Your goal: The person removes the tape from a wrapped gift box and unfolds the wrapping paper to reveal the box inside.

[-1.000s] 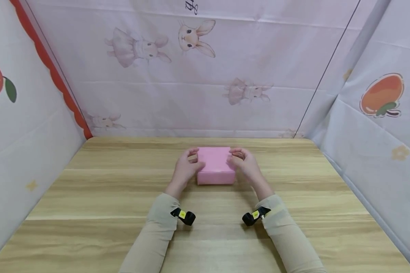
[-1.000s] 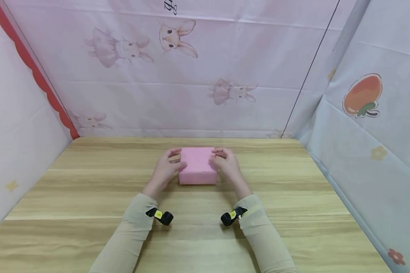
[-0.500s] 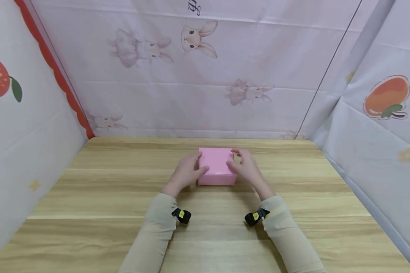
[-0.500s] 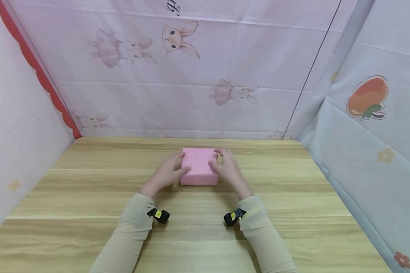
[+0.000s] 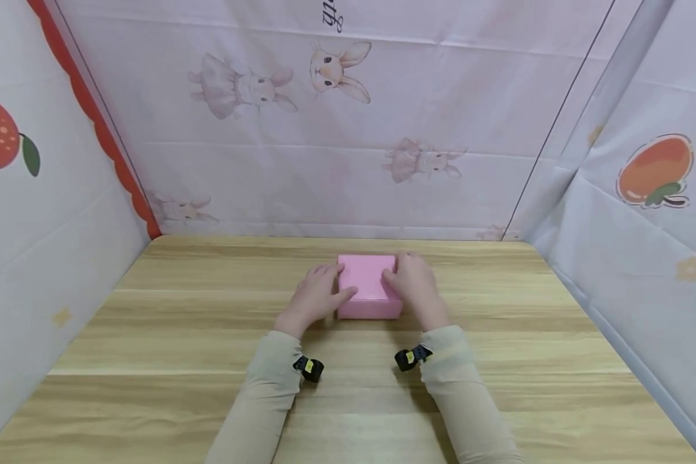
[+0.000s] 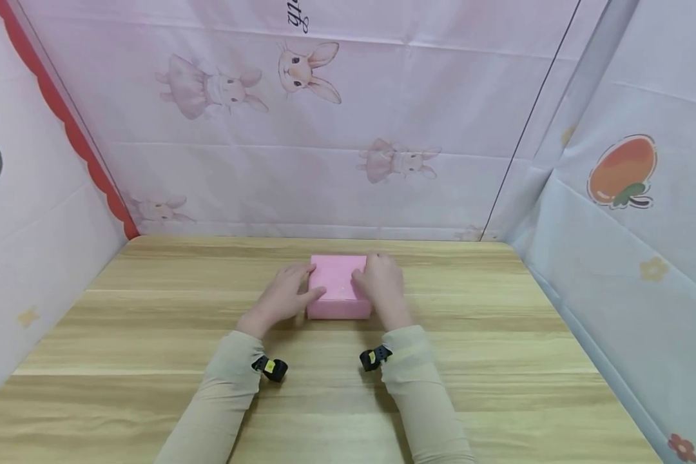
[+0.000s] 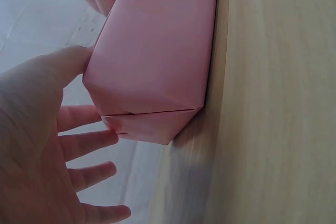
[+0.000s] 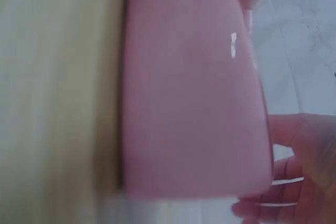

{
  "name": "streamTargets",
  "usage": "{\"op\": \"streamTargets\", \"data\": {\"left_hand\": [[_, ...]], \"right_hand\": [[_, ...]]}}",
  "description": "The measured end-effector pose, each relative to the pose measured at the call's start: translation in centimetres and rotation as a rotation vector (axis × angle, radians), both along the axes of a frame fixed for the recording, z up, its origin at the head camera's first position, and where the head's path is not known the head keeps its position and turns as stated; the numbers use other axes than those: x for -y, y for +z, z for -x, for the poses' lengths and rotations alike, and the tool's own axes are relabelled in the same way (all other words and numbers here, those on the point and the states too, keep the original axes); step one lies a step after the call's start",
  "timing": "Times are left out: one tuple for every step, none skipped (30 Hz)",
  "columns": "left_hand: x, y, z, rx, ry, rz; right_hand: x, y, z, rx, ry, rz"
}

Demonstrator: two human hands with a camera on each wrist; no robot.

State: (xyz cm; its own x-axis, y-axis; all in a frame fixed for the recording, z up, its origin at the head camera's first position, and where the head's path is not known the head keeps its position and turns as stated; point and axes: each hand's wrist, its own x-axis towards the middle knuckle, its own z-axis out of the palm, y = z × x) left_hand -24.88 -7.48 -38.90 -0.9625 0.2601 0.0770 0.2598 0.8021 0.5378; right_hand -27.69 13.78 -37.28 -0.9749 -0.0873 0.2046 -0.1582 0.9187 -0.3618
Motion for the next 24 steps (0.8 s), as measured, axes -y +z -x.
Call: {"op": "streamTargets", "data": {"left_hand": [[0.0, 0.0, 0.0, 0.000, 0.000, 0.002], [0.0, -0.1, 0.0, -0.001, -0.001, 0.004], [0.0, -0.1, 0.0, -0.002, -0.003, 0.004], [0.0, -0.2, 0.1, -0.005, -0.004, 0.005], [0.1, -0.3, 0.1, -0.004, -0.005, 0.006], [0.1, -0.4, 0.1, -0.005, -0.004, 0.008], [0.1, -0.5, 0.1, -0.005, -0.003, 0.007], [0.1, -0.5, 0.2, -0.004, -0.005, 0.005], [0.0, -0.4, 0.3, -0.003, -0.006, 0.005], [0.1, -0.5, 0.3, 0.000, -0.004, 0.006], [0.1, -0.6, 0.3, 0.003, -0.003, 0.006], [0.2, -0.6, 0.3, 0.003, -0.004, 0.006], [0.2, -0.6, 0.2, 0.006, -0.005, 0.002], [0.2, -0.6, 0.2, 0.008, -0.006, 0.003], [0.3, -0.6, 0.2, 0.009, -0.008, 0.000], [0.3, -0.6, 0.2, 0.012, -0.009, -0.004], [0.3, -0.6, 0.2, 0.016, -0.010, -0.006], [0.3, -0.6, 0.2, 0.020, -0.011, -0.010], [0.3, -0.6, 0.3, 0.026, -0.010, -0.014], [0.3, -0.6, 0.3, 0.029, -0.010, -0.018], [0.3, -0.6, 0.4, 0.031, -0.011, -0.022], [0.3, -0.6, 0.5, 0.032, -0.012, -0.025], [0.3, -0.5, 0.5, 0.034, -0.013, -0.029], [0.2, -0.5, 0.6, 0.034, -0.014, -0.032]], "right_hand": [[0.2, 0.1, 0.1, 0.004, -0.015, -0.006], [0.4, 0.2, 0.1, 0.008, -0.029, -0.011], [0.5, 0.3, 0.2, 0.013, -0.038, -0.017], [0.7, 0.3, 0.2, 0.015, -0.044, -0.027], [0.9, 0.3, 0.3, 0.014, -0.049, -0.040], [1.0, 0.3, 0.3, 0.010, -0.049, -0.048], [1.2, 0.3, 0.3, 0.008, -0.046, -0.057], [1.2, 0.3, 0.3, 0.006, -0.045, -0.065], [1.2, 0.4, 0.4, 0.003, -0.044, -0.070], [1.3, 0.3, 0.3, -0.002, -0.043, -0.073], [1.3, 0.2, 0.3, -0.005, -0.042, -0.068], [1.4, 0.1, 0.3, -0.008, -0.043, -0.064], [1.4, 0.0, 0.3, -0.010, -0.045, -0.059], [1.3, 0.0, 0.3, -0.012, -0.045, -0.044], [1.3, -0.1, 0.4, -0.011, -0.045, -0.029], [1.1, -0.1, 0.4, -0.006, -0.042, -0.010], [1.0, -0.1, 0.4, 0.002, -0.037, 0.013], [0.8, -0.1, 0.5, 0.011, -0.030, 0.032], [0.6, 0.0, 0.6, 0.026, -0.023, 0.066], [0.3, 0.0, 0.7, 0.037, -0.015, 0.093], [0.0, 0.1, 0.8, 0.045, -0.006, 0.113], [-0.3, 0.2, 0.8, 0.051, 0.006, 0.132], [-0.6, 0.3, 0.9, 0.057, 0.016, 0.148], [-0.9, 0.4, 1.0, 0.060, 0.031, 0.161]]}}
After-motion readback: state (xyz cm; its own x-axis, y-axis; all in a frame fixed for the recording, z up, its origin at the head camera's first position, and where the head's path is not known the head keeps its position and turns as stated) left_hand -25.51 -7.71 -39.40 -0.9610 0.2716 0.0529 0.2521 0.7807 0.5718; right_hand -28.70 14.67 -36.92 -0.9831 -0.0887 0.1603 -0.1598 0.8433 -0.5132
